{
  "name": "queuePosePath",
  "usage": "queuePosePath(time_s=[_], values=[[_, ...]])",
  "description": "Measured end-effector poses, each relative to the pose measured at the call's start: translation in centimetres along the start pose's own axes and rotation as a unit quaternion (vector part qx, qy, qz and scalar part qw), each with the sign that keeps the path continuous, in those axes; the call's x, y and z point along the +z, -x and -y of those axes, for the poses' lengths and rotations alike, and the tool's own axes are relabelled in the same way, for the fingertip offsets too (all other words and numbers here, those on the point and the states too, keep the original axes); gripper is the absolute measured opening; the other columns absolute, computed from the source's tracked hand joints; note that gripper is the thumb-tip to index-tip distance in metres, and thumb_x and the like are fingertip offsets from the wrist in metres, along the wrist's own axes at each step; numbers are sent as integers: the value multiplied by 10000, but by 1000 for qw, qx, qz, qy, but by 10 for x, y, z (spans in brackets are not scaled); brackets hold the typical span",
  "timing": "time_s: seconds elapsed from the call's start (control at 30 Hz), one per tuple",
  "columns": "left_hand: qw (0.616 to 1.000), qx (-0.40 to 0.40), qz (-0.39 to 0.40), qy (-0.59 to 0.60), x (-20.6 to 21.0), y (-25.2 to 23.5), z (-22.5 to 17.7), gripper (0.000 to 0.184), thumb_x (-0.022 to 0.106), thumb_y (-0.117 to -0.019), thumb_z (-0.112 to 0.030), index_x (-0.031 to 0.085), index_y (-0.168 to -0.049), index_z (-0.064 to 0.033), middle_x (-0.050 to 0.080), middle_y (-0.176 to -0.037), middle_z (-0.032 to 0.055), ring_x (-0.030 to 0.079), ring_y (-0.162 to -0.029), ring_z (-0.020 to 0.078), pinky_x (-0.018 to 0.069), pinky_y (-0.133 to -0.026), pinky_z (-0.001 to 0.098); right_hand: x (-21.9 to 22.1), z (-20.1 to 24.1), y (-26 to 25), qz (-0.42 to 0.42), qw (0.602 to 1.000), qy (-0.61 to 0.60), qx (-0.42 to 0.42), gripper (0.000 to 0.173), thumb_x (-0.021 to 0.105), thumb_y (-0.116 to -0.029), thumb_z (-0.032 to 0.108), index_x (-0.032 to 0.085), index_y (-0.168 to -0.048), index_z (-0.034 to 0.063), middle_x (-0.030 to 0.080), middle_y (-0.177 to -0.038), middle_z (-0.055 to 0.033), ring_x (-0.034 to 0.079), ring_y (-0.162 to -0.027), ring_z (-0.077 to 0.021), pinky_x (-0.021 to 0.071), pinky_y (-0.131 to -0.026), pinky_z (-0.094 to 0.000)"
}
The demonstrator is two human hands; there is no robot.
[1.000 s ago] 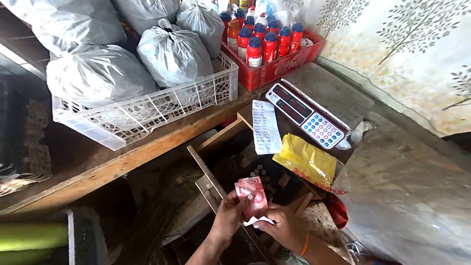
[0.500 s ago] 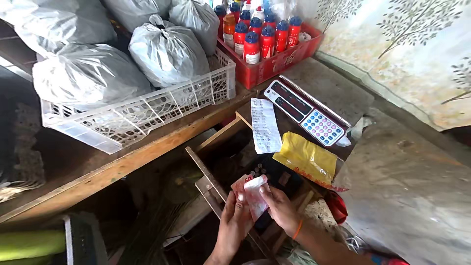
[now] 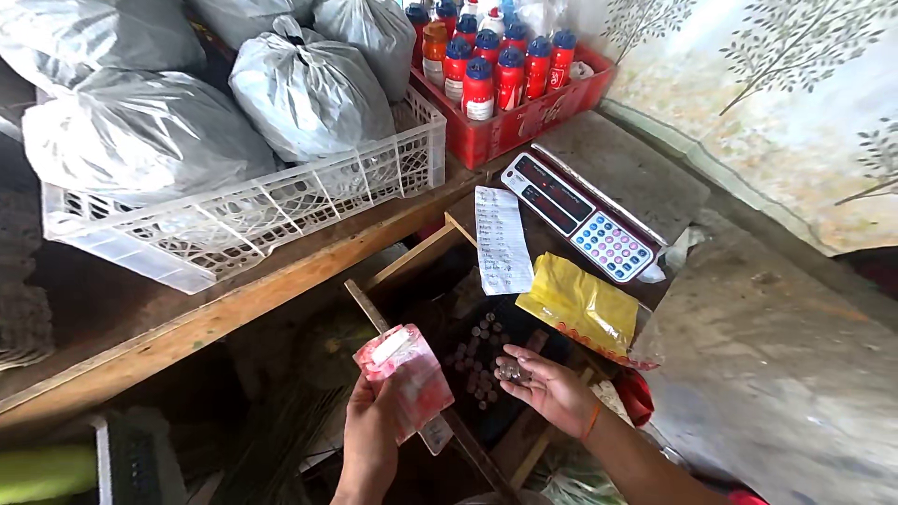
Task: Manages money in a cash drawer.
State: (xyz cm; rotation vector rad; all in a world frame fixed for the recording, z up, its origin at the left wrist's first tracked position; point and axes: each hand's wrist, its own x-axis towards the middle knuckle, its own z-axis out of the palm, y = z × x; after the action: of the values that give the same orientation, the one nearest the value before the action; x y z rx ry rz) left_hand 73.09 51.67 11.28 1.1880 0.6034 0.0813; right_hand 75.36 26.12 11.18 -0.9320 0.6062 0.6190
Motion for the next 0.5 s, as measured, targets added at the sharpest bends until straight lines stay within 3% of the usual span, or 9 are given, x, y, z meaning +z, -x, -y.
queuePosePath(time_s=[0.13, 0.3, 0.4, 0.5], values=[[1000, -18, 3, 2, 0, 9, 4, 126, 539, -1010, -17, 576, -1123, 25, 725, -849, 84, 733, -735, 157, 640, -662, 323, 0, -4, 3, 96, 995, -30, -2, 484, 377, -1061, 18, 358, -1544, 36, 620, -1371, -169, 662, -1195, -262, 554, -1009, -393], [999, 22, 17, -18, 1, 13, 7, 281, 541, -973, 16, 492, -1250, 16, 700, -935, 75, 727, -786, 133, 638, -681, 294, 6, -7, 5, 137, 984, -111, -7, 479, 282, -1068, 60, 360, -1540, 38, 629, -1352, -186, 676, -1176, -293, 569, -987, -412], [997, 40, 13, -62, 2, 17, 7, 570, 601, -916, 13, 352, -1428, -9, 648, -1090, 99, 713, -875, 124, 626, -720, 279, 10, -9, 8, 139, 984, -110, -17, 455, 322, -1090, 77, 359, -1544, 67, 629, -1353, -180, 680, -1167, -283, 578, -971, -388], [995, 50, 19, -84, 4, 22, 6, 904, 636, -892, 12, 130, -1627, -132, 611, -1297, 141, 713, -948, 122, 617, -753, 276, 13, -11, 13, 143, 984, -97, -35, 555, 368, -1035, -10, 318, -1577, 100, 608, -1392, -179, 664, -1199, -285, 572, -983, -390]])
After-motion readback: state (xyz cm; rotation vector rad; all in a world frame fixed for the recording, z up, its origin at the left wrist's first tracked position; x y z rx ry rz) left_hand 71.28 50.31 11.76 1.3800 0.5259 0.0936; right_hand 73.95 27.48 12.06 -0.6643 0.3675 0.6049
